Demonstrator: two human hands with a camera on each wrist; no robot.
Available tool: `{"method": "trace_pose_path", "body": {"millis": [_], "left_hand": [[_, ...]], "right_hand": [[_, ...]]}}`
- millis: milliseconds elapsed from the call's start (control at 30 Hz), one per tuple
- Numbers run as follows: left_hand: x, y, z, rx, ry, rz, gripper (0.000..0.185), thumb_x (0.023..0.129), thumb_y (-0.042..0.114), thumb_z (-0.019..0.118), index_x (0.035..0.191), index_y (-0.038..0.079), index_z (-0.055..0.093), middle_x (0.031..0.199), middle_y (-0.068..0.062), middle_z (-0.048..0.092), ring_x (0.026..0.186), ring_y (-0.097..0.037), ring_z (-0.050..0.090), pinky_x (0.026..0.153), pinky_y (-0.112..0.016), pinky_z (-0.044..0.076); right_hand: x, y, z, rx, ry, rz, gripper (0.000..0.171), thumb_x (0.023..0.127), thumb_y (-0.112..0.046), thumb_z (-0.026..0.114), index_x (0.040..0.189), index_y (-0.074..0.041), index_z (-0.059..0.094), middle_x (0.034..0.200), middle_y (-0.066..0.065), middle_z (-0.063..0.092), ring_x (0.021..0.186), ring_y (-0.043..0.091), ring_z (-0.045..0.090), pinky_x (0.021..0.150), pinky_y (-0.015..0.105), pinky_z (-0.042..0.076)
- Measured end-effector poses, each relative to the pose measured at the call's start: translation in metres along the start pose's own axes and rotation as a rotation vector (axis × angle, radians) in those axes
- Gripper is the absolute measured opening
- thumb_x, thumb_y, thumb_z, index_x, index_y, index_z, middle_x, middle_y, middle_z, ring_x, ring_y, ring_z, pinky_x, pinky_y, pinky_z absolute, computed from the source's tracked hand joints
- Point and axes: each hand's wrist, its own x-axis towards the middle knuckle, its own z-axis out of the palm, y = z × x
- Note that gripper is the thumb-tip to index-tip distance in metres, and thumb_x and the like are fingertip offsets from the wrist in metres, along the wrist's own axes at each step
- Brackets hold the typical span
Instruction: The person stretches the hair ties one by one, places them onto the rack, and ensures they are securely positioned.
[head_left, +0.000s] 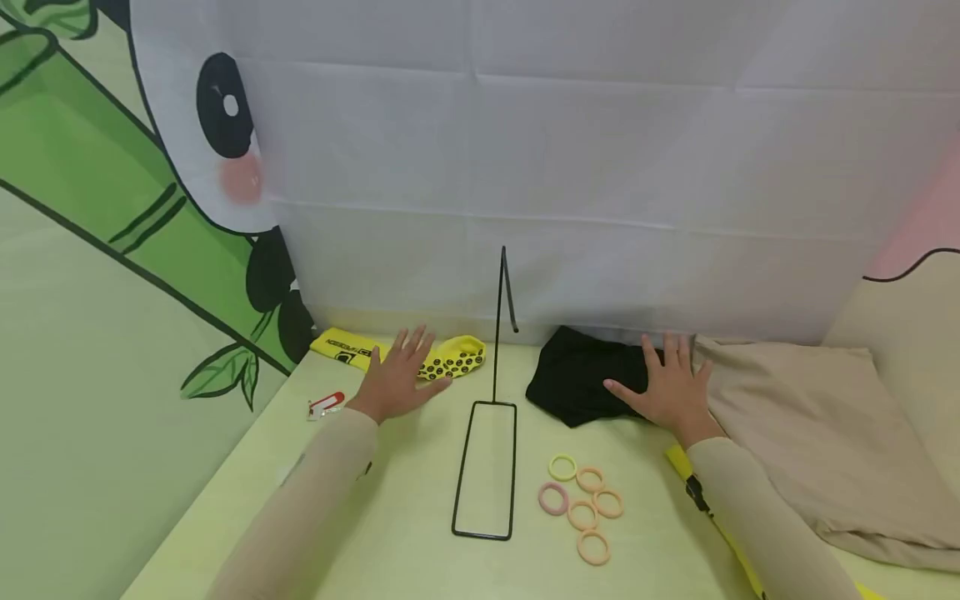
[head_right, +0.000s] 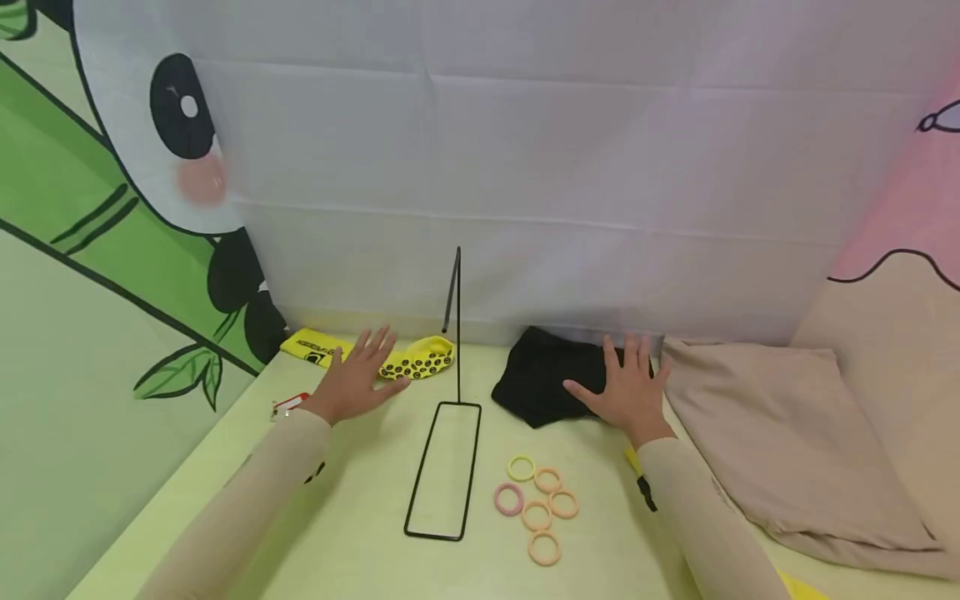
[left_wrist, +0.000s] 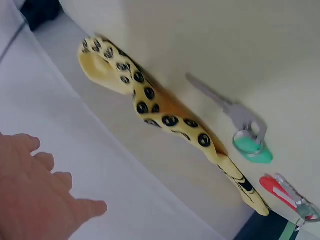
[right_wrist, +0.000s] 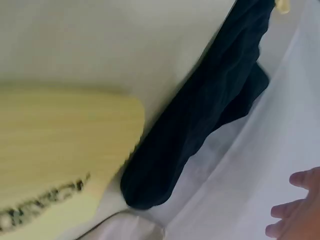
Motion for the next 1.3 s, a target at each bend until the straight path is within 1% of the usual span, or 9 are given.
{"method": "trace_pose_path", "body": {"millis": [100,267,333,433,533,667,867,1133,1300], "left_hand": [[-0.017,0.01,0.01,-0.026,-0.051,0.097,0.093,0.081,0.077,0.036,0.15,0.022,0.007,0.158,0.002,0.002,0.144,-0.029,0.004,0.104,-0.068,0.012],[-0.047,0.026,0.02,-0.009,-0.254,0.213,0.107,0.069,0.085,0.041,0.15,0.023,0.008,0.157,0.006,0.004,0.144,-0.028,0.006,0.105,-0.067,0.014],[-0.056,0.031,0.022,0.017,-0.32,0.246,0.113,0.065,0.087,0.043,0.15,0.022,0.008,0.157,0.005,0.006,0.144,-0.028,0.008,0.105,-0.067,0.015],[-0.064,0.037,0.024,0.052,-0.376,0.285,0.118,0.061,0.089,0.044,0.15,0.018,0.011,0.157,0.003,0.011,0.144,-0.028,0.01,0.104,-0.067,0.016],[-0.068,0.041,0.025,0.074,-0.408,0.299,0.119,0.061,0.09,0.043,0.15,0.017,0.012,0.156,0.003,0.014,0.144,-0.027,0.012,0.104,-0.067,0.016],[-0.069,0.044,0.027,0.095,-0.43,0.301,0.119,0.06,0.091,0.04,0.15,0.018,0.014,0.156,0.003,0.015,0.144,-0.027,0.013,0.105,-0.066,0.016],[-0.066,0.048,0.026,0.138,-0.433,0.297,0.12,0.059,0.092,0.038,0.15,0.018,0.015,0.156,0.003,0.015,0.144,-0.026,0.013,0.105,-0.064,0.019],[-0.059,0.054,0.024,0.169,-0.467,0.285,0.12,0.058,0.092,0.04,0.15,0.019,0.014,0.156,0.004,0.014,0.144,-0.025,0.013,0.106,-0.063,0.019],[-0.055,0.056,0.025,0.176,-0.482,0.283,0.12,0.058,0.092,0.04,0.15,0.019,0.014,0.156,0.003,0.014,0.143,-0.025,0.015,0.105,-0.063,0.021]], "right_hand": [[-0.01,-0.007,0.004,0.06,0.041,-0.026,0.103,0.075,-0.079,0.042,0.149,-0.011,0.016,0.153,0.025,0.009,0.139,0.046,0.005,0.097,0.075,0.006],[-0.033,-0.025,0.005,0.33,0.073,-0.084,0.091,0.079,-0.063,0.058,0.146,-0.011,0.027,0.15,0.021,0.023,0.136,0.044,0.02,0.101,0.067,0.02],[-0.04,-0.032,0.004,0.466,0.054,-0.099,0.084,0.08,-0.055,0.063,0.143,-0.01,0.033,0.147,0.019,0.03,0.134,0.042,0.027,0.101,0.063,0.026],[-0.048,-0.041,0.004,0.641,-0.008,-0.099,0.071,0.081,-0.044,0.068,0.137,-0.008,0.043,0.134,0.016,0.046,0.123,0.036,0.043,0.097,0.054,0.038],[-0.053,-0.048,0.008,0.709,-0.096,-0.08,0.06,0.078,-0.036,0.073,0.126,-0.005,0.055,0.109,0.014,0.057,0.099,0.027,0.055,0.084,0.038,0.048],[-0.058,-0.052,0.015,0.621,-0.224,-0.06,0.052,0.07,-0.034,0.079,0.109,-0.003,0.066,0.083,0.009,0.055,0.075,0.016,0.047,0.061,0.025,0.041],[-0.061,-0.055,0.024,0.433,-0.332,-0.061,0.038,0.062,-0.034,0.084,0.083,-0.007,0.068,0.073,0.002,0.052,0.068,0.014,0.044,0.06,0.027,0.037],[-0.058,-0.057,0.03,0.342,-0.361,-0.029,0.032,0.062,-0.03,0.084,0.068,-0.01,0.059,0.067,0.0,0.051,0.064,0.014,0.045,0.057,0.027,0.038],[-0.053,-0.055,0.021,0.354,-0.286,-0.12,0.024,0.065,-0.027,0.08,0.069,-0.012,0.061,0.068,-0.002,0.054,0.064,0.012,0.045,0.058,0.027,0.038]]}}
